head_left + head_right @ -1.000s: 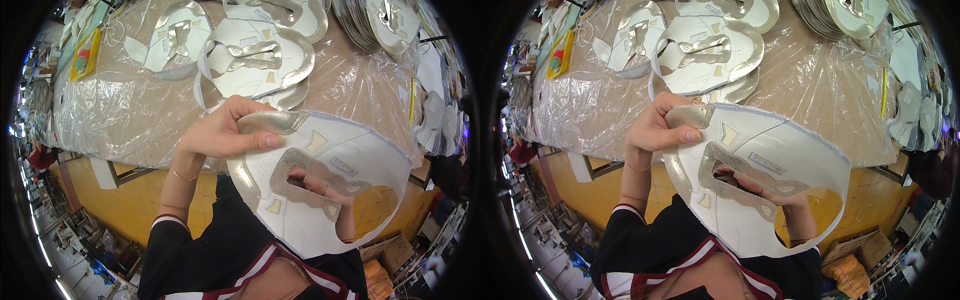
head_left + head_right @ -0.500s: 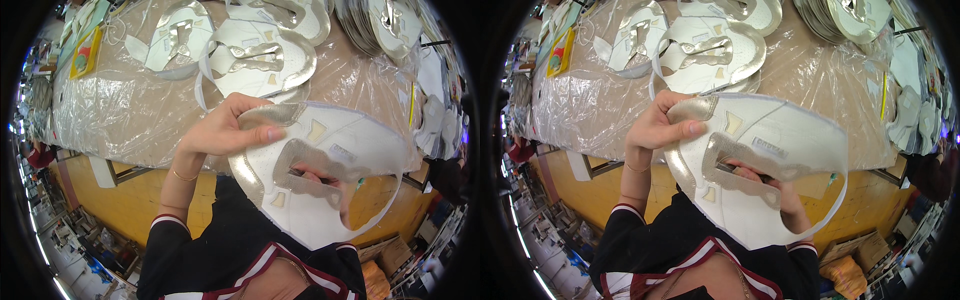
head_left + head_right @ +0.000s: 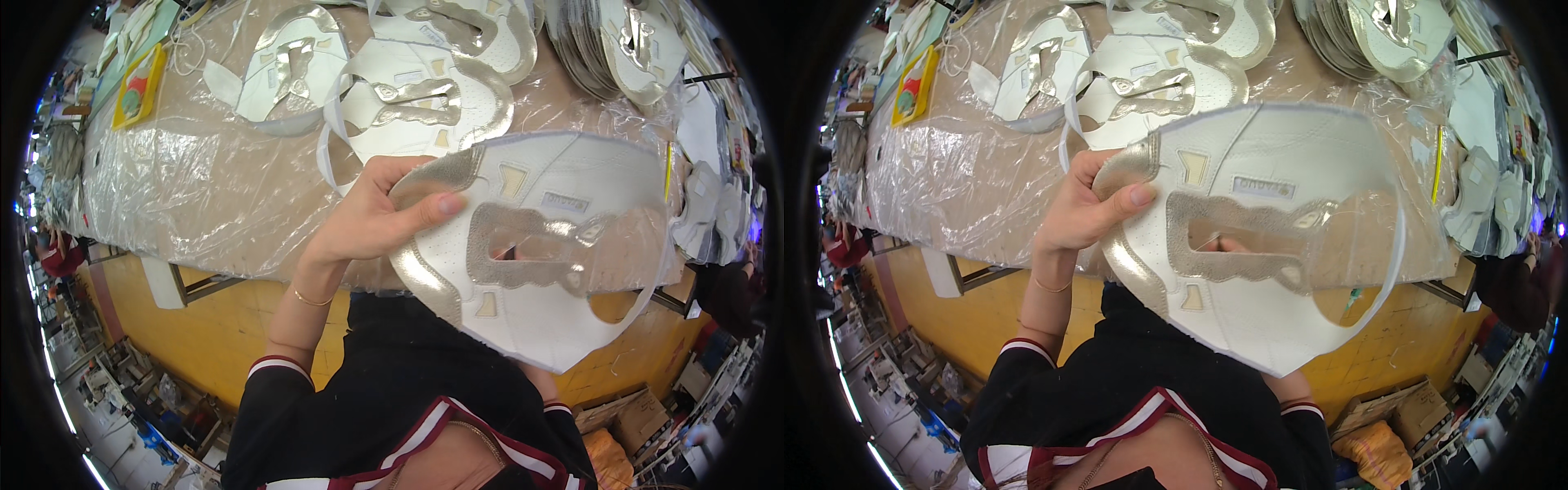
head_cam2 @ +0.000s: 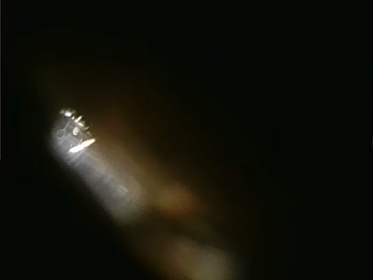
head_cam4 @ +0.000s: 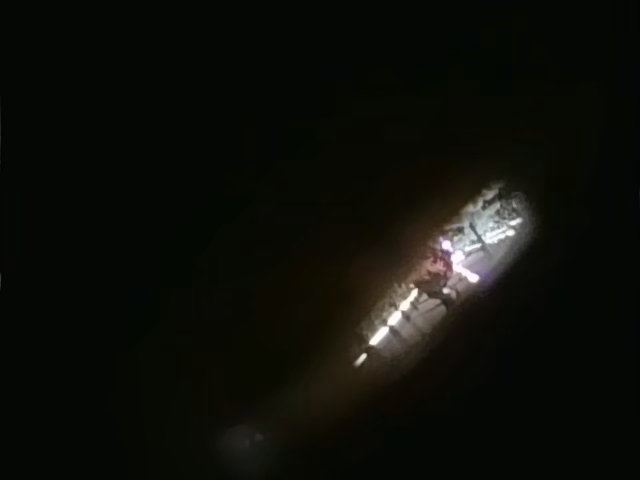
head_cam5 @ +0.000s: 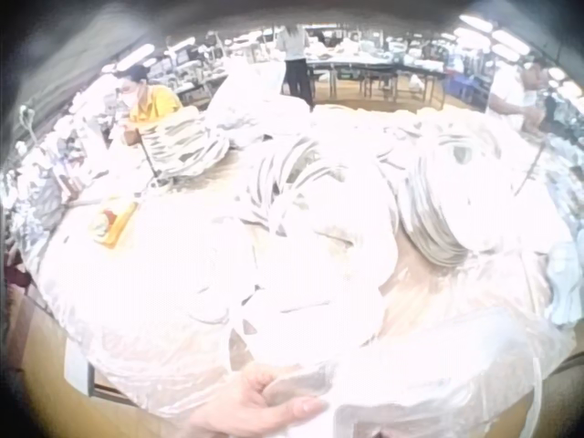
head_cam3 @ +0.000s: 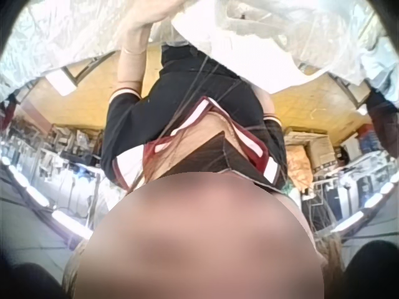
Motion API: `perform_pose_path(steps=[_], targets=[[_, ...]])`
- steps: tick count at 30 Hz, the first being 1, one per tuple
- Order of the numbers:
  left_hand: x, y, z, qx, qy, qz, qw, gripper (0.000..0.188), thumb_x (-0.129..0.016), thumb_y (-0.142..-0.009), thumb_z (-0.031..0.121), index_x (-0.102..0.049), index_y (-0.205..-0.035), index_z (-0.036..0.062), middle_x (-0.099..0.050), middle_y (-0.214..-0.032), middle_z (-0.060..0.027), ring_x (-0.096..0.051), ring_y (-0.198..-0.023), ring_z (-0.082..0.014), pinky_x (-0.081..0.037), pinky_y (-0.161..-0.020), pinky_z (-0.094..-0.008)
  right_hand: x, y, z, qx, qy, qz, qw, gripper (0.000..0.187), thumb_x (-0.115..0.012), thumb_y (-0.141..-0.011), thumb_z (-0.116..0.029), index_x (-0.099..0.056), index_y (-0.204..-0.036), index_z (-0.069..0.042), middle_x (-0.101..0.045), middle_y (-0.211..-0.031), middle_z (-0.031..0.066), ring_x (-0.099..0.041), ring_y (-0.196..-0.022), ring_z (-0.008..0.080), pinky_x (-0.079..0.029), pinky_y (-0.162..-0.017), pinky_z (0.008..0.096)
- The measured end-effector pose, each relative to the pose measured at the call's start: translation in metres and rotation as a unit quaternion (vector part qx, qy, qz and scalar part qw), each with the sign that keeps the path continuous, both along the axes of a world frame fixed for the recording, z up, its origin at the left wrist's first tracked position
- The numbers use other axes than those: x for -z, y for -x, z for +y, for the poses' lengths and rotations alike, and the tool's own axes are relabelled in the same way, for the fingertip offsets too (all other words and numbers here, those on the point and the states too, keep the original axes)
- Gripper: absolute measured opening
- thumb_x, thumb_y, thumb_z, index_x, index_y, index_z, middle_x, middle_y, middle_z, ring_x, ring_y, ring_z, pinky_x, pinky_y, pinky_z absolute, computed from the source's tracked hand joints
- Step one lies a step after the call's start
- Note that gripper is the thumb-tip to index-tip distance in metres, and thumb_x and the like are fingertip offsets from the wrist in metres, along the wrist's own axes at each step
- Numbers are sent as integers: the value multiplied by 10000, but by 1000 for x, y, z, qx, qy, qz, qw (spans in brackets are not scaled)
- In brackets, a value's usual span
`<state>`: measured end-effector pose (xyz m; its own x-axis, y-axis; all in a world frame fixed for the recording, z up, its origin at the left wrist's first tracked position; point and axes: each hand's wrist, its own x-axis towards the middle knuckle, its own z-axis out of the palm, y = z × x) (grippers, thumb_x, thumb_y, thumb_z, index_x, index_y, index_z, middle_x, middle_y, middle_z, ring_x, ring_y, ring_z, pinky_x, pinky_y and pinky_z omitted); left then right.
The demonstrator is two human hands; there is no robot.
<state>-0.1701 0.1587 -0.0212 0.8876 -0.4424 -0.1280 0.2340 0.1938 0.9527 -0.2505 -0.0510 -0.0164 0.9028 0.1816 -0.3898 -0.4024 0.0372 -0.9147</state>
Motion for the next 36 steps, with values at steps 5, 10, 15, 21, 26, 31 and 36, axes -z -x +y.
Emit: perform_pose_path(steps=[5, 10, 15, 21, 26, 31, 36], targets=[[0, 2, -3, -27, 4, 4, 1000, 314, -706, -891, 177, -673, -1125, -29, -709, -1001, -53, -606, -922, -85, -504, -813, -251, 16, -5, 4, 58, -5, -17, 998, 312, -656, -924, -192, -650, -1139, 34, -673, -1104, 110, -637, -1014, 199, -519, -894, 312], [-4, 2, 5, 8, -16, -32, 999, 292, -718, -877, 150, -680, -1105, -29, -713, -986, -50, -605, -910, -80, -492, -802, -239, 17, -5, -26, 117, -61, -16, 991, 328, -665, -918, -208, -651, -1129, 42, -670, -1118, 113, -638, -1028, 207, -520, -909, 316], [-5, -1, 6, -6, 20, -102, 995, 263, -747, -846, 118, -688, -1061, -22, -719, -978, -66, -612, -886, -75, -488, -801, -243, 18, 4, -33, 129, -123, 40, 983, 345, -674, -911, -225, -653, -1118, 51, -667, -1133, 117, -638, -1042, 215, -522, -925, 319], [-7, -7, 4, 13, -22, -114, 993, 189, -778, -797, 121, -679, -849, -31, -669, -830, -75, -573, -737, -116, -456, -657, -280, -4, 17, -12, 105, -150, 155, 971, 393, -671, -914, -278, -653, -1133, 47, -658, -1167, 128, -628, -1075, 229, -512, -945, 337], [-8, -12, 5, 64, 21, -117, 991, 169, -754, -816, 95, -678, -898, -31, -664, -830, -64, -568, -753, -112, -453, -690, -275, -1, 7, -18, -60, -129, 142, 980, 422, -641, -935, -343, -657, -1148, 21, -668, -1131, 116, -629, -1037, 202, -503, -904, 326], [-8, -12, 3, 49, 25, -125, 991, 207, -773, -794, 110, -670, -831, -66, -636, -777, -93, -532, -681, -130, -412, -610, -281, 5, 17, -16, -18, -126, 80, 989, 454, -660, -922, -350, -619, -1201, 5, -665, -1099, 98, -636, -961, 185, -508, -844, 309], [-6, -12, 4, 51, 38, -137, 989, 218, -777, -792, 106, -675, -859, -74, -635, -797, -93, -532, -683, -125, -409, -599, -275, 22, 12, -39, -75, -26, 162, 984, 526, -722, -884, -259, -533, -1361, -142, -577, -1324, 73, -543, -1195, 215, -454, -981, 331]])
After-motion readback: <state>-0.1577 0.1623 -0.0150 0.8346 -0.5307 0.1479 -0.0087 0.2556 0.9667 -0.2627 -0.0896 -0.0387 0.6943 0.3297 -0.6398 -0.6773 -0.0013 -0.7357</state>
